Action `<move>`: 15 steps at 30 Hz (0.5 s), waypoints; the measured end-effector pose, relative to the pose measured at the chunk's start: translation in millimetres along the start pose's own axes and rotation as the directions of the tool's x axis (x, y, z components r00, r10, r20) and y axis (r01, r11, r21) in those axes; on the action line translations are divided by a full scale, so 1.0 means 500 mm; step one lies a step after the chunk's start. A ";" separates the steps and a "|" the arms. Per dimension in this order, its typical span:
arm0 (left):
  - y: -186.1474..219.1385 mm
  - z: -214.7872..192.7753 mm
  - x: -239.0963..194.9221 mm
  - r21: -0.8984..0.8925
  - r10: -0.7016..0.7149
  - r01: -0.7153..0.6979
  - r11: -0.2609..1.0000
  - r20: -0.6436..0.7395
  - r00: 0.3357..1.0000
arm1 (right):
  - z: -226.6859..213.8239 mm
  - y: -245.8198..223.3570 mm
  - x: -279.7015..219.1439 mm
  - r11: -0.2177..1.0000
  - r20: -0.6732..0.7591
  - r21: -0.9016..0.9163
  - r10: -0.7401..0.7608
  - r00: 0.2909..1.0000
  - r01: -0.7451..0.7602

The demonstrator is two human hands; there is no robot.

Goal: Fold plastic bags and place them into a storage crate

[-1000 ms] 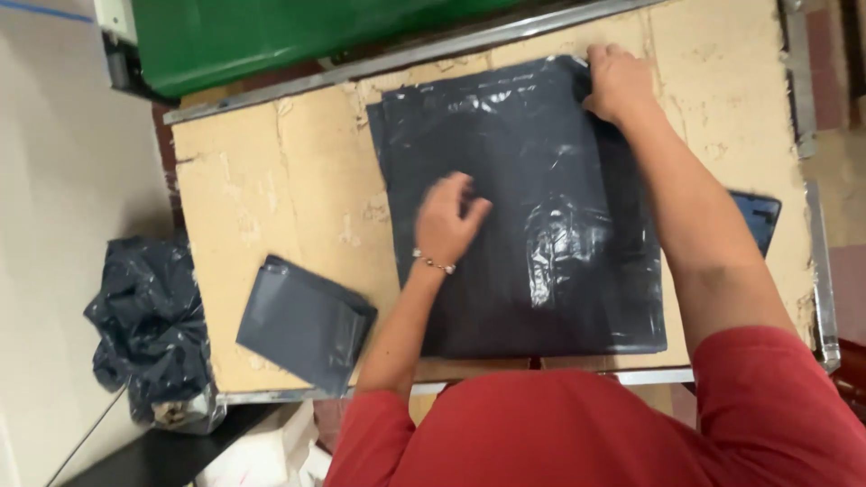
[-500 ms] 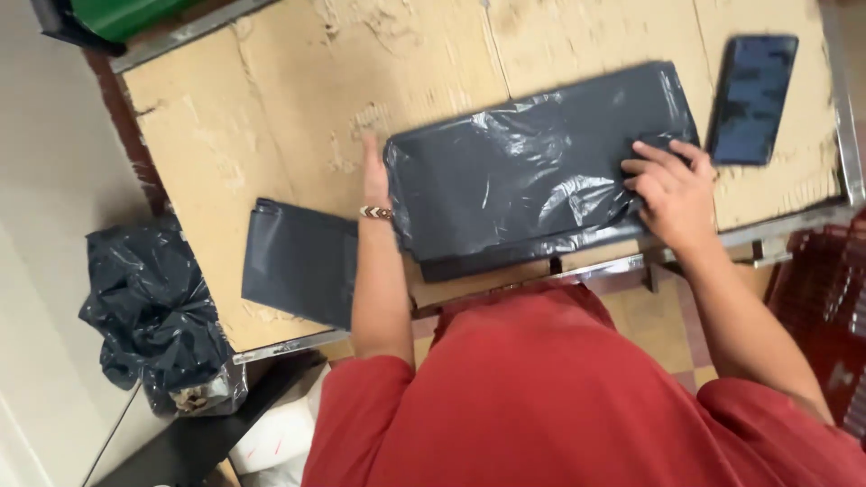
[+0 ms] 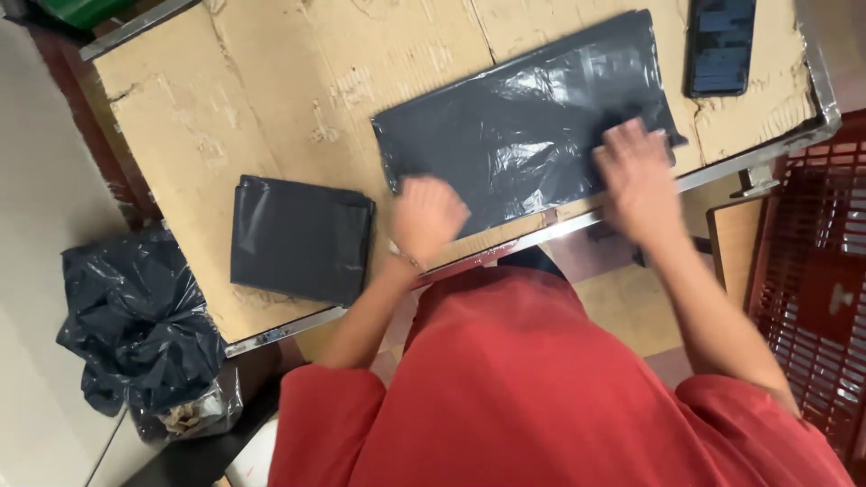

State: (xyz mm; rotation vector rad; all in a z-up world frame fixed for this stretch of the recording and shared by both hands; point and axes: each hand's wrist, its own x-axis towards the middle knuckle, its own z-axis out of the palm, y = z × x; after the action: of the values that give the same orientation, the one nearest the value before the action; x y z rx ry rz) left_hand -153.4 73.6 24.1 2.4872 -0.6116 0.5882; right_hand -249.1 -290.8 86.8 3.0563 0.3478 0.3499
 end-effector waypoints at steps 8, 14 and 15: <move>0.148 -0.011 0.018 -0.232 0.484 -0.454 0.860 0.649 0.587 | 0.077 -0.216 0.028 0.866 0.030 0.456 -0.246 0.969 0.206; 0.174 0.161 0.265 -0.757 0.632 0.369 0.540 0.654 0.415 | 0.067 -0.125 -0.057 0.484 0.015 0.875 -0.010 1.000 -0.008; 0.141 0.205 0.289 -0.761 0.639 0.368 0.535 0.649 0.413 | 0.120 -0.098 -0.109 0.489 0.018 0.872 -0.005 1.000 -0.013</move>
State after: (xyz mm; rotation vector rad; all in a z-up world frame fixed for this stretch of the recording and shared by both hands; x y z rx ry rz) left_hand -45.0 -81.9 44.4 1.4963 -1.1854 -1.0270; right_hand -298.0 -256.7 13.1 4.0744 0.7129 0.1513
